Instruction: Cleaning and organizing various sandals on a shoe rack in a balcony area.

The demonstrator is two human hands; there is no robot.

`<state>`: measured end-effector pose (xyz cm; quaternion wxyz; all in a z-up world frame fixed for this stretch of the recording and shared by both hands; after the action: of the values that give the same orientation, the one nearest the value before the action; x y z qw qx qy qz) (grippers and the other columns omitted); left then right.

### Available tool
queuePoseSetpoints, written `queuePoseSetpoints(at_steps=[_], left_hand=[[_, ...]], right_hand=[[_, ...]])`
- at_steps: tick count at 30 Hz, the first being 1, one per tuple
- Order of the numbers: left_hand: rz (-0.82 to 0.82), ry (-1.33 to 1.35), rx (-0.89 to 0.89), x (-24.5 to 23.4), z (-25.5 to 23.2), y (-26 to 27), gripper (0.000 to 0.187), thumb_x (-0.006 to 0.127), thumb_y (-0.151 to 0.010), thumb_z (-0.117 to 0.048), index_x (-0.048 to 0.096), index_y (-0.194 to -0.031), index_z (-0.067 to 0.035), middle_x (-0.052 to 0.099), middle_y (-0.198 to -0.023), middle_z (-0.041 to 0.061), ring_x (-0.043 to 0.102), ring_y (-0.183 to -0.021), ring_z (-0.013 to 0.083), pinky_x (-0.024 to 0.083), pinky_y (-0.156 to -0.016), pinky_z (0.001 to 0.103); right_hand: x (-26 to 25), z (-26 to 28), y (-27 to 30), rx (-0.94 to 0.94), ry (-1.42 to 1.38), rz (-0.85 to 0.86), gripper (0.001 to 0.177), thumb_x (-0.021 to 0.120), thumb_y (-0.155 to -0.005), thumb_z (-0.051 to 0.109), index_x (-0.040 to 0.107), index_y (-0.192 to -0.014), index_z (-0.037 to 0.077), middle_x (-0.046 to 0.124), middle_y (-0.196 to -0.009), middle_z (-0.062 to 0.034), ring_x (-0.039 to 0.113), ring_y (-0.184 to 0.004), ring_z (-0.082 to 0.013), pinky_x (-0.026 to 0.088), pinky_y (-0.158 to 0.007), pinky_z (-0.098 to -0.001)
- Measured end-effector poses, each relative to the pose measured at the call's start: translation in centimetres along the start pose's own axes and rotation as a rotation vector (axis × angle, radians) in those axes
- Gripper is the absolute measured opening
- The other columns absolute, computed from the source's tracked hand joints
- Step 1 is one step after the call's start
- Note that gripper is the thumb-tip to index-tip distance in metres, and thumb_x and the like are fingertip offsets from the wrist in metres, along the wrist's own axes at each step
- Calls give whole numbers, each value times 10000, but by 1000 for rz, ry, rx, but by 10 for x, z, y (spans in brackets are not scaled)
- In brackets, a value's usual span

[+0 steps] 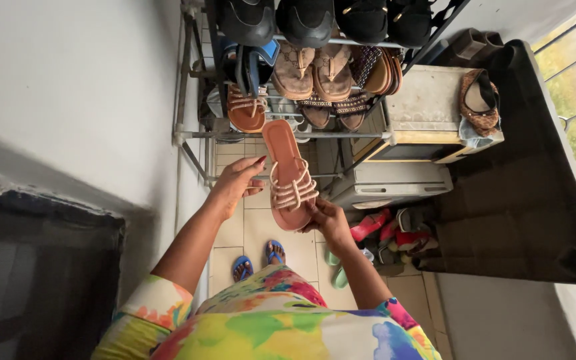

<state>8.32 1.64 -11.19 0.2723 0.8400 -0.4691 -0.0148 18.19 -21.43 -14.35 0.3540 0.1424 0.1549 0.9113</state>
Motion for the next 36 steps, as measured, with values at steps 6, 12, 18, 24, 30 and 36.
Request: queuePoseSetpoints(at_steps=[6, 12, 18, 24, 30, 36], left_hand=[[6, 49, 8, 1, 21, -6, 423, 679, -940, -291, 659, -1318, -103, 707, -1135, 17, 709, -900, 138, 572, -779, 285], [-39, 5, 21, 6, 17, -15, 374, 690, -924, -273, 673, -1264, -119, 717, -1154, -8, 706, -894, 126, 570, -794, 288], [-94, -91, 0, 6, 18, -37, 371, 662, -962, -289, 665, -1282, -100, 719, -1155, 23, 686, -902, 107, 554, -810, 278], [-145, -143, 124, 1, 8, -63, 401, 688, -926, -251, 643, -1285, -78, 725, -1220, 31, 684, -891, 107, 564, -781, 267], [-307, -543, 393, -16, -13, -91, 377, 718, -887, -181, 675, -1252, -95, 748, -1198, 104, 730, -977, 201, 564, -816, 338], [-333, -676, 416, -11, -41, -112, 328, 715, -910, -233, 675, -1214, -118, 746, -1171, 131, 736, -923, 299, 558, -823, 405]], right_hand=[[-23, 3, -38, 24, -33, -95, 415, 563, -1025, 303, 651, -1200, -63, 745, -954, -134, 703, -720, -205, 596, -668, -347], [-41, 9, -91, 123, -37, -171, 401, 559, -1051, 309, 630, -1177, -65, 724, -920, -150, 680, -705, -209, 599, -658, -351], [-45, -3, -161, 34, -55, -101, 369, 578, -1055, 280, 660, -1150, -67, 710, -876, -135, 664, -644, -214, 553, -594, -327], [-44, -6, -218, 49, -178, -78, 267, 588, -1016, 149, 635, -1111, -96, 727, -911, -139, 708, -692, -238, 606, -611, -359], [-48, -1, -266, 74, -255, -117, 262, 502, -1003, 99, 617, -1161, -74, 726, -949, -183, 735, -725, -293, 642, -620, -411], [-42, 13, -285, 41, -198, -75, 304, 559, -1031, 92, 618, -1282, -68, 725, -1021, -211, 719, -729, -293, 633, -603, -372]])
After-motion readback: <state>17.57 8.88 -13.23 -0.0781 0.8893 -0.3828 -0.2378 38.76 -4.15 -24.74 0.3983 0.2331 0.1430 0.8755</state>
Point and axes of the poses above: each hand's wrist, its own y-axis away from the middle knuckle, its own x-axis out of the palm, z = x × y, the point moved 8 cm from there along -y, towards the middle knuckle
